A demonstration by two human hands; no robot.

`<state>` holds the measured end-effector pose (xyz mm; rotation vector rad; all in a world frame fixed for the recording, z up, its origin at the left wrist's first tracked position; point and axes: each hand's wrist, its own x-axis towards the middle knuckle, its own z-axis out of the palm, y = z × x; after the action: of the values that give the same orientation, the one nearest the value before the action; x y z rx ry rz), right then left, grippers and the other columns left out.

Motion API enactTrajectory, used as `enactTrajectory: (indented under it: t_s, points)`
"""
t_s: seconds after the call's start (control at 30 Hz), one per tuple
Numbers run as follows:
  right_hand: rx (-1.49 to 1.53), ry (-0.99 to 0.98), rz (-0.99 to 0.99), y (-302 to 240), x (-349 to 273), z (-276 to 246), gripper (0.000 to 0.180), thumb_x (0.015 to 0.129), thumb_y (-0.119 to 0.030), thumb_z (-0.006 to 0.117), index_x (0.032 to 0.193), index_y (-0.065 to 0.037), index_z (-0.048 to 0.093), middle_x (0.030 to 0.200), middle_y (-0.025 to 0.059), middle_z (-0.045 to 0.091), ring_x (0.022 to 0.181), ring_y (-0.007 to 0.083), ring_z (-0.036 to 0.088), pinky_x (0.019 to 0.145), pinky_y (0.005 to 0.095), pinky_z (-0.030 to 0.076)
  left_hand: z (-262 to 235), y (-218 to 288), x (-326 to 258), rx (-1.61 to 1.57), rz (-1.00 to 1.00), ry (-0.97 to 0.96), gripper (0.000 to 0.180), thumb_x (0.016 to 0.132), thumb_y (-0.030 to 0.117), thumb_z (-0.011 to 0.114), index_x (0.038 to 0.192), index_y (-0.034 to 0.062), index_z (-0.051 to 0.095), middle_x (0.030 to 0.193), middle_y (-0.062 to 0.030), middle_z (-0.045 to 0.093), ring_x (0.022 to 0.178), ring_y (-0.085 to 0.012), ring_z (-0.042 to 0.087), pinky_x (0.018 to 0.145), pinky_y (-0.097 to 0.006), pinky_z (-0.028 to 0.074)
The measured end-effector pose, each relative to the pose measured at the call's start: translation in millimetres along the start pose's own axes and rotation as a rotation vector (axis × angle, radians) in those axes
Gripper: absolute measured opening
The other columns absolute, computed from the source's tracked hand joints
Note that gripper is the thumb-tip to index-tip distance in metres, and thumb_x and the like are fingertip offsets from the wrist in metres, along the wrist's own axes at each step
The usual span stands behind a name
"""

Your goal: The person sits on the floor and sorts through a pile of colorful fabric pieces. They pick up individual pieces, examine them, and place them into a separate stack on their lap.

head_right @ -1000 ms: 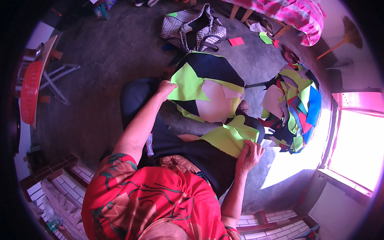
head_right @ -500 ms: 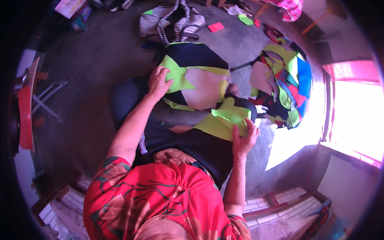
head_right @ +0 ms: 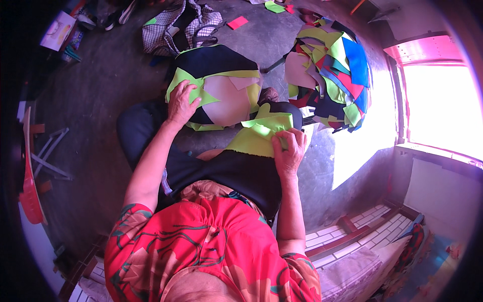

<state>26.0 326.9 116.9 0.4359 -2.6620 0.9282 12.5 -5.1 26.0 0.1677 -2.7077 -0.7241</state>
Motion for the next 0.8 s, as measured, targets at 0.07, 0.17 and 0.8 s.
enactTrajectory:
  t_s: [0.07, 0.17, 0.8]
  points:
    - [0.03, 0.051, -0.03, 1.9, -0.3, 0.0, 0.02, 0.069, -0.002, 0.071, 0.086, -0.006, 0.061, 0.092, 0.0098, 0.057, 0.088, 0.0268, 0.053, 0.081, 0.0366, 0.043, -2.3, 12.2, -0.4, -0.064, 0.078, 0.03, 0.035, 0.07, 0.018, 0.072, 0.101, 0.008, 0.058, 0.112, -0.0128, 0.055, 0.105, -0.0315, 0.054, 0.089, -0.041, 0.042]
    - [0.177, 0.126, 0.018, 8.5, -3.1, 0.7, 0.016, 0.074, 0.001, 0.068, 0.087, -0.005, 0.06, 0.089, 0.0063, 0.058, 0.083, 0.0198, 0.054, 0.077, 0.0305, 0.044, -13.9, 33.7, -3.3, -0.39, 0.072, -0.288, 0.032, 0.072, 0.021, 0.07, 0.099, 0.008, 0.059, 0.104, -0.012, 0.059, 0.097, -0.0306, 0.058, 0.085, -0.04, 0.046]
    - [1.052, 0.482, 0.599, 18.7, 9.0, -4.1, 0.013, 0.087, -0.002, 0.058, 0.1, -0.005, 0.055, 0.093, 0.0034, 0.057, 0.083, 0.0113, 0.056, 0.076, 0.0249, 0.047, 8.5, 89.0, -47.1, -0.86, 0.077, -1.034, 0.038, 0.074, 0.021, 0.067, 0.105, 0.0002, 0.061, 0.097, -0.0119, 0.066, 0.09, -0.0219, 0.062, 0.081, -0.034, 0.047]
